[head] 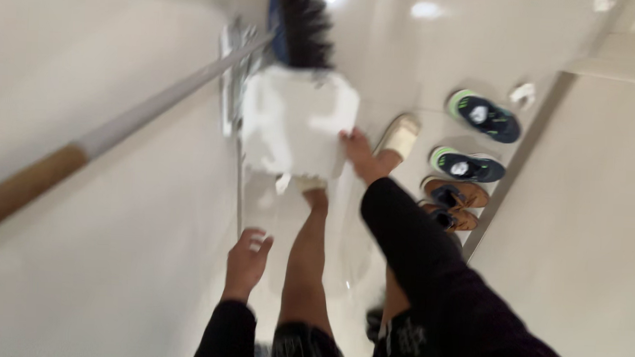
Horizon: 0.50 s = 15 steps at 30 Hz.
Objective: The person disassembles a white plastic stool by removing its legs and frame components. They place the parts on the floor and a nearby brown stool, handling the pieces one at a time without using tools.
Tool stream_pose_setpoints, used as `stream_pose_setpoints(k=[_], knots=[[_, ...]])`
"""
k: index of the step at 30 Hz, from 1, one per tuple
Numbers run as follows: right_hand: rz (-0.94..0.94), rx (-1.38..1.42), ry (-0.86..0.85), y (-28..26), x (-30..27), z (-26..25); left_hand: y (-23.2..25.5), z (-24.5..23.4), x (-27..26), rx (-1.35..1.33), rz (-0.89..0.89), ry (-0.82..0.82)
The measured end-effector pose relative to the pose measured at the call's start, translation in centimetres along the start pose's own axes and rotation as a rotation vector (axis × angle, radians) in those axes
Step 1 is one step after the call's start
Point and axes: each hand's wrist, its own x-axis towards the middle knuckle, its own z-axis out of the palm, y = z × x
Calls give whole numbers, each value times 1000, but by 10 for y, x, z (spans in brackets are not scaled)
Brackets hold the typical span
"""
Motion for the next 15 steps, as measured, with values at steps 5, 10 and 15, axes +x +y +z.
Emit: stream_pose_setpoints(k=[5,10,15], knots=[[178,97,-72,-42,-33,-24,-3,26,-23,1,-123,-67],[223,184,-96,-106,-80,-102,42,46,-60,-168,-159,-98],[171,112,-31,-200,-161,-197,123,46,-100,-180,-60,-44]])
